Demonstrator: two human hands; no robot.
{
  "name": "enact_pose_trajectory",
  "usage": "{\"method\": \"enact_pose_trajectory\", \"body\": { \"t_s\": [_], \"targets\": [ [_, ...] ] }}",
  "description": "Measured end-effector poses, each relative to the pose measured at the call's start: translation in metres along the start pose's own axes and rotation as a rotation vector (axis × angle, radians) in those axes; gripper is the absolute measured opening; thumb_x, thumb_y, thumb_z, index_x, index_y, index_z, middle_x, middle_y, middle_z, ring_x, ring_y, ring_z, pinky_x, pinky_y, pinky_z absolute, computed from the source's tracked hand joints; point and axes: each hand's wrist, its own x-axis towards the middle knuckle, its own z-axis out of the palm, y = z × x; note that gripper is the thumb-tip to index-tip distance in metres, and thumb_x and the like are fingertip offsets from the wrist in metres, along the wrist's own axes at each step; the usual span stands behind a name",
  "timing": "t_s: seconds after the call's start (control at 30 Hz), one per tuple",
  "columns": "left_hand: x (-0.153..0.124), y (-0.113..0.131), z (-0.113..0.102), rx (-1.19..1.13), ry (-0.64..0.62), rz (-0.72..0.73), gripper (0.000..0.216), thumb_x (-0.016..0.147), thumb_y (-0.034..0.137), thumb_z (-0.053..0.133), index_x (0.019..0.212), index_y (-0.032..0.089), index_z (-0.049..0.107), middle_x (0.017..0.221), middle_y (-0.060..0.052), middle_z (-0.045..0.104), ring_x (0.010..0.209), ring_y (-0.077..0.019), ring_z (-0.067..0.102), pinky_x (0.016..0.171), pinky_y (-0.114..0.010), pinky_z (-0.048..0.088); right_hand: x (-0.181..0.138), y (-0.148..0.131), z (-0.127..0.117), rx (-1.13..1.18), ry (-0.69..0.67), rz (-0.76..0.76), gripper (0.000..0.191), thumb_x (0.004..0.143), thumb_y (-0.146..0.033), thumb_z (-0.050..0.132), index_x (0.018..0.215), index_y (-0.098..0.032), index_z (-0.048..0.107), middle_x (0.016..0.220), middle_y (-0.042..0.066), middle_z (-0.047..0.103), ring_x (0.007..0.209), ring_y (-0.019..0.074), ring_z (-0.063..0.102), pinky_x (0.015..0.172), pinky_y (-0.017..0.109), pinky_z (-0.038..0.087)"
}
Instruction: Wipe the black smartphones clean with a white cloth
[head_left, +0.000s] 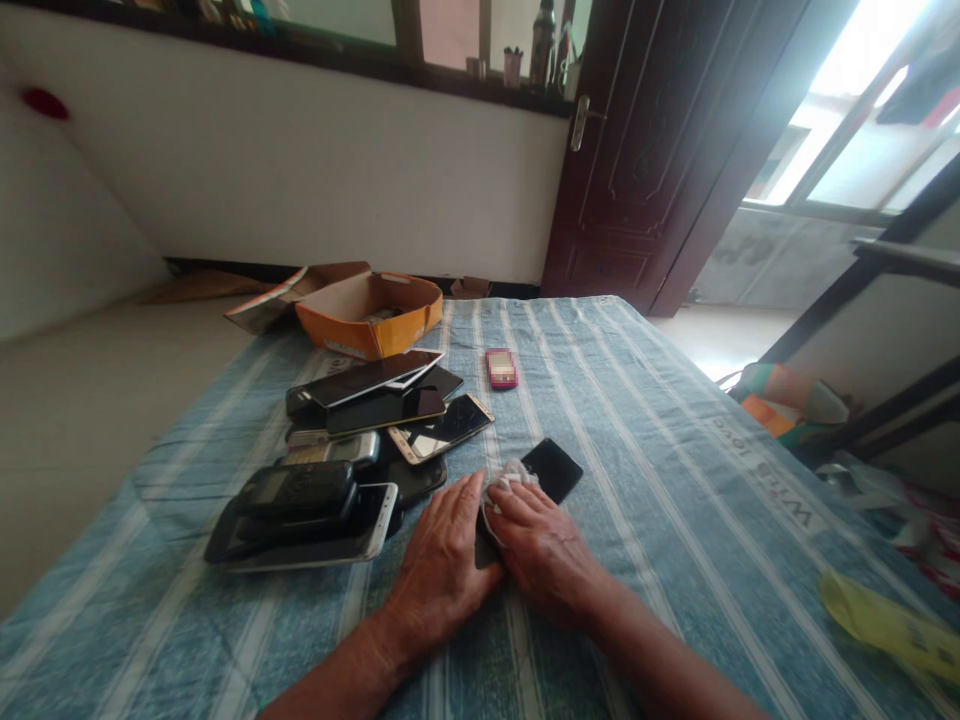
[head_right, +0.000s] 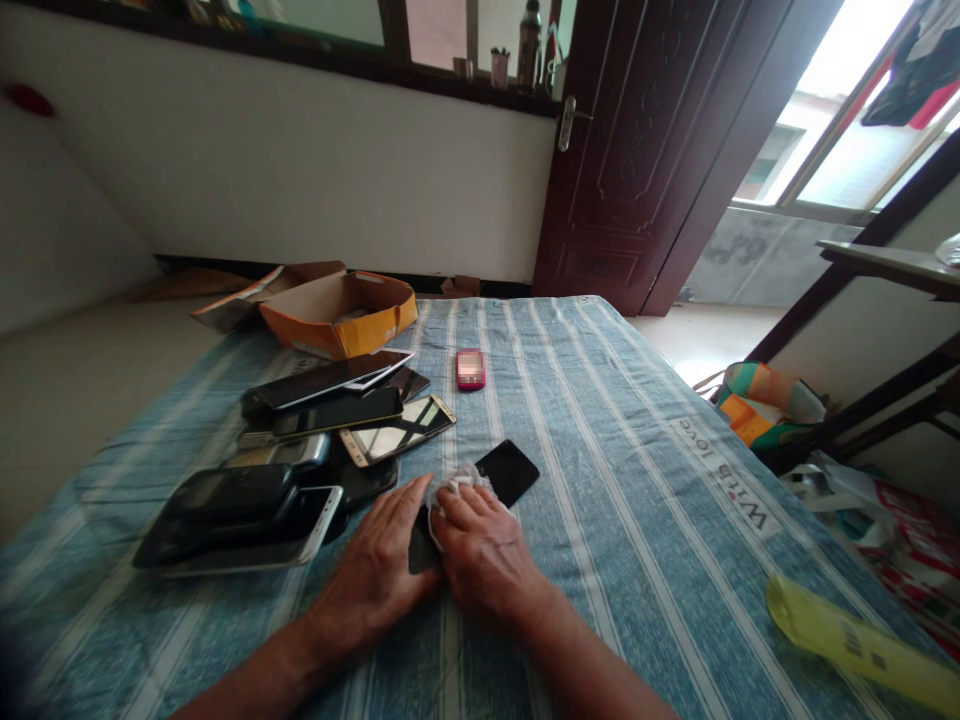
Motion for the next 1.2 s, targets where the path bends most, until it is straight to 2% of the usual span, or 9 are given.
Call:
{"method": "enact_pose_trajectory", "body": {
  "t_s": [0.1,0.27,0.33,0.4,0.6,0.7,0.83,1.07,1.2],
  "targets": [
    [0.000,0.001,-0.001,-0.009,-0.010,-0.005,0.077,0.067,0.023,0.066,0.138,0.011,0.036,0.132,-0.020,0.056,0.123,-0.0334,0.054,0.103,-0.050,0.046,-0.002,0.007,-0.001,-0.011,-0.004,0.018,0.035,0.091,-0.014,0.046,0.123,-0.018,0.060,0.133,0.009,0.058,0.128,0.0254,0.048,0.111,0.045,0.037],
    [0.003,0.005,-0.006,-0.060,-0.024,-0.057,0.081,0.065,0.026,0.070,0.138,0.014,0.036,0.131,-0.018,0.057,0.121,-0.0340,0.055,0.101,-0.051,0.047,-0.007,0.042,0.000,-0.114,0.120,0.240,0.034,0.093,-0.014,0.042,0.121,-0.017,0.062,0.132,0.011,0.059,0.128,0.0269,0.049,0.109,0.047,0.039],
    [0.004,0.005,-0.007,-0.092,-0.035,-0.084,0.083,0.064,0.026,0.070,0.139,0.015,0.036,0.132,-0.018,0.056,0.121,-0.0341,0.055,0.101,-0.052,0.047,-0.007,0.046,0.001,-0.140,0.158,0.283,0.034,0.093,-0.014,0.042,0.120,-0.016,0.063,0.131,0.012,0.060,0.128,0.0276,0.049,0.109,0.048,0.040],
    [0.005,0.005,-0.009,-0.134,-0.051,-0.106,0.084,0.064,0.026,0.070,0.140,0.016,0.035,0.134,-0.017,0.055,0.123,-0.0335,0.054,0.102,-0.052,0.046,-0.007,0.041,0.001,-0.128,0.145,0.258,0.034,0.093,-0.014,0.043,0.121,-0.016,0.062,0.132,0.012,0.059,0.129,0.0274,0.048,0.109,0.047,0.040],
    [0.001,0.002,-0.009,-0.216,-0.080,-0.158,0.088,0.061,0.020,0.067,0.141,0.017,0.033,0.139,-0.016,0.052,0.127,-0.0321,0.051,0.105,-0.051,0.044,-0.007,0.005,0.000,-0.024,-0.015,0.013,0.037,0.092,-0.014,0.045,0.127,-0.017,0.057,0.136,0.011,0.056,0.130,0.0257,0.046,0.111,0.046,0.038],
    [-0.001,0.001,-0.006,-0.208,-0.058,-0.160,0.086,0.062,0.026,0.071,0.140,0.018,0.036,0.138,-0.016,0.053,0.127,-0.0339,0.051,0.104,-0.053,0.045,-0.005,0.001,0.001,-0.016,-0.027,-0.001,0.036,0.092,-0.015,0.046,0.125,-0.019,0.058,0.136,0.010,0.056,0.130,0.0251,0.046,0.111,0.046,0.038],
    [-0.001,0.001,-0.003,-0.175,-0.030,-0.129,0.080,0.066,0.034,0.073,0.138,0.019,0.040,0.135,-0.016,0.056,0.124,-0.0344,0.053,0.102,-0.053,0.046,0.002,0.013,0.001,-0.064,0.008,0.111,0.034,0.094,-0.015,0.044,0.124,-0.018,0.060,0.135,0.010,0.057,0.129,0.0256,0.047,0.110,0.047,0.039],
    [0.000,0.002,-0.003,-0.130,-0.026,-0.066,0.073,0.067,0.030,0.074,0.133,0.017,0.046,0.129,-0.015,0.060,0.122,-0.0332,0.054,0.102,-0.049,0.047,0.013,0.042,0.006,-0.141,0.136,0.313,0.033,0.094,-0.014,0.042,0.120,-0.018,0.063,0.130,0.012,0.060,0.125,0.0264,0.051,0.107,0.047,0.040],
    [0.000,0.001,-0.002,-0.109,-0.002,-0.028,0.068,0.069,0.030,0.072,0.132,0.019,0.048,0.127,-0.013,0.062,0.121,-0.0339,0.056,0.101,-0.051,0.048,0.005,0.045,0.013,-0.174,0.207,0.370,0.035,0.093,-0.013,0.041,0.121,-0.016,0.063,0.131,0.015,0.059,0.128,0.0281,0.048,0.105,0.049,0.042]
  ]
}}
